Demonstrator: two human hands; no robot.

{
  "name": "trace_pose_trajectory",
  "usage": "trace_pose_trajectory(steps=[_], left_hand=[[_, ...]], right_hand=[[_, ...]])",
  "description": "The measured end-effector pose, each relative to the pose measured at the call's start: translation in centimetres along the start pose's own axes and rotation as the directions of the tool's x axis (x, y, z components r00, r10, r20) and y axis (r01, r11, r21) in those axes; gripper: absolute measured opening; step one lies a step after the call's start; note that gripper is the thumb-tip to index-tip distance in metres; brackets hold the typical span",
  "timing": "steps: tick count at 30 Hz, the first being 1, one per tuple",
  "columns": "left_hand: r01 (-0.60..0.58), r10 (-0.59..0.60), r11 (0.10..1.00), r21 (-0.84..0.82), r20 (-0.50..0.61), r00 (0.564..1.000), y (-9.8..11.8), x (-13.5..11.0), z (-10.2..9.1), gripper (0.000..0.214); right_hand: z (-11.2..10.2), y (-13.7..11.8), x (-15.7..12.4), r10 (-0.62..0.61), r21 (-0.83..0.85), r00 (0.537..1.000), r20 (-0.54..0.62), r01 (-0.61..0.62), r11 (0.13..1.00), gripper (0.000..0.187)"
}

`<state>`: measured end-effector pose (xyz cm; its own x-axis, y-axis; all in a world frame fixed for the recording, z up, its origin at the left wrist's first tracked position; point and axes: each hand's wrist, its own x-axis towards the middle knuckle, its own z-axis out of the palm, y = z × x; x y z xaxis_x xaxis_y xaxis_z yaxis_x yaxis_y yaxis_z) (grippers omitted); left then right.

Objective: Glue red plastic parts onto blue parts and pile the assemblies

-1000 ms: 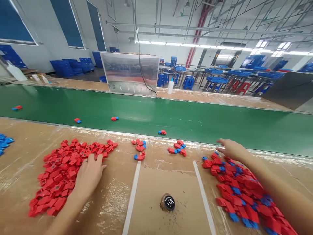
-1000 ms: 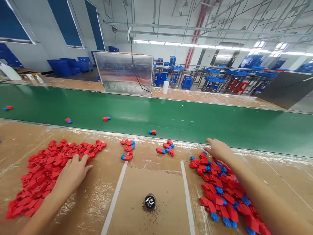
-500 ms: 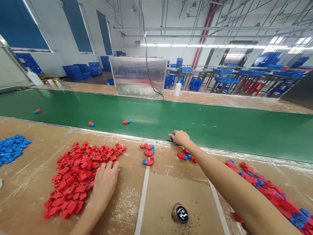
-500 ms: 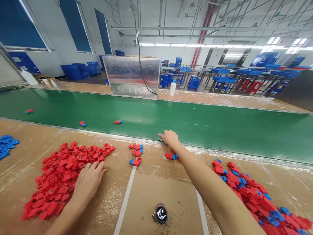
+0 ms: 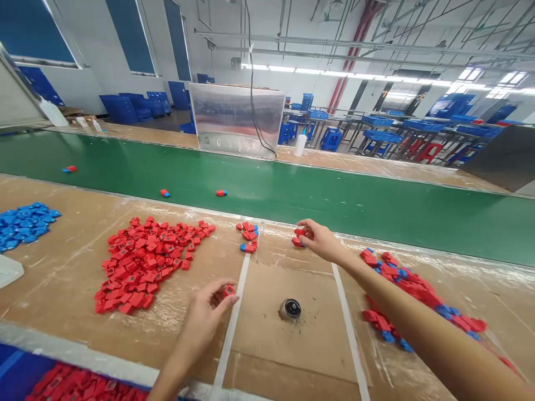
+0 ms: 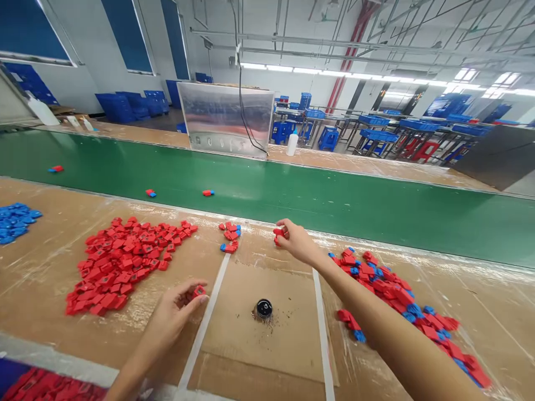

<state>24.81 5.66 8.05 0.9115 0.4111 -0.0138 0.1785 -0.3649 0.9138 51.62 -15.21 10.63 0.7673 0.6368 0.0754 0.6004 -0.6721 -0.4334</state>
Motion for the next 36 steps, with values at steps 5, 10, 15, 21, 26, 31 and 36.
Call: trace_pose_trajectory(steps=[5,10,15,21,26,31,36], left_hand=[[0.1,-0.073,0.975,-0.2,0.136,0.988,0.2,-1.6,4.6,0.029],[0.142,-0.099,0.938,-0.317,0.148,0.984,0.4,-2.2,7.9,0.03],[0.109,-0.078,0.943,-0.315,0.109,0.991,0.4,-2.9,9.1,0.031],[0.062,-0.03,0.953,-0.296,0.113,0.993,0.2,-3.7,9.2,0.025],[0.103,-0.04,0.938,-0.332,0.192,0.981,1.0,-4.2,9.5,0.019],[0.13,-0.036,0.933,-0.336,0.274,0.961,1.1,-4.6,9.4,0.014],[0.176,-0.032,0.915,-0.364,0.369,0.929,0.1,-4.7,9.2,0.015]], right_hand=[[-1.0,-1.4,-10.3,-0.225,0.232,0.974,-0.001,0.219,0.948,0.027],[0.0,-2.7,-15.1,-0.301,0.188,0.95,-0.086,0.313,0.931,0.027],[1.6,-3.3,-15.9,-0.332,0.124,0.938,-0.103,0.343,0.931,0.02],[2.2,-3.5,-15.9,-0.37,0.107,0.927,-0.067,0.376,0.921,0.018],[2.0,-3.9,-15.6,-0.404,0.086,0.914,-0.032,0.405,0.91,0.019],[1.7,-4.2,-15.2,-0.423,0.001,0.906,0.025,0.423,0.906,0.022],[1.0,-4.2,-15.1,-0.407,0.073,0.913,-0.027,0.408,0.91,0.019]])
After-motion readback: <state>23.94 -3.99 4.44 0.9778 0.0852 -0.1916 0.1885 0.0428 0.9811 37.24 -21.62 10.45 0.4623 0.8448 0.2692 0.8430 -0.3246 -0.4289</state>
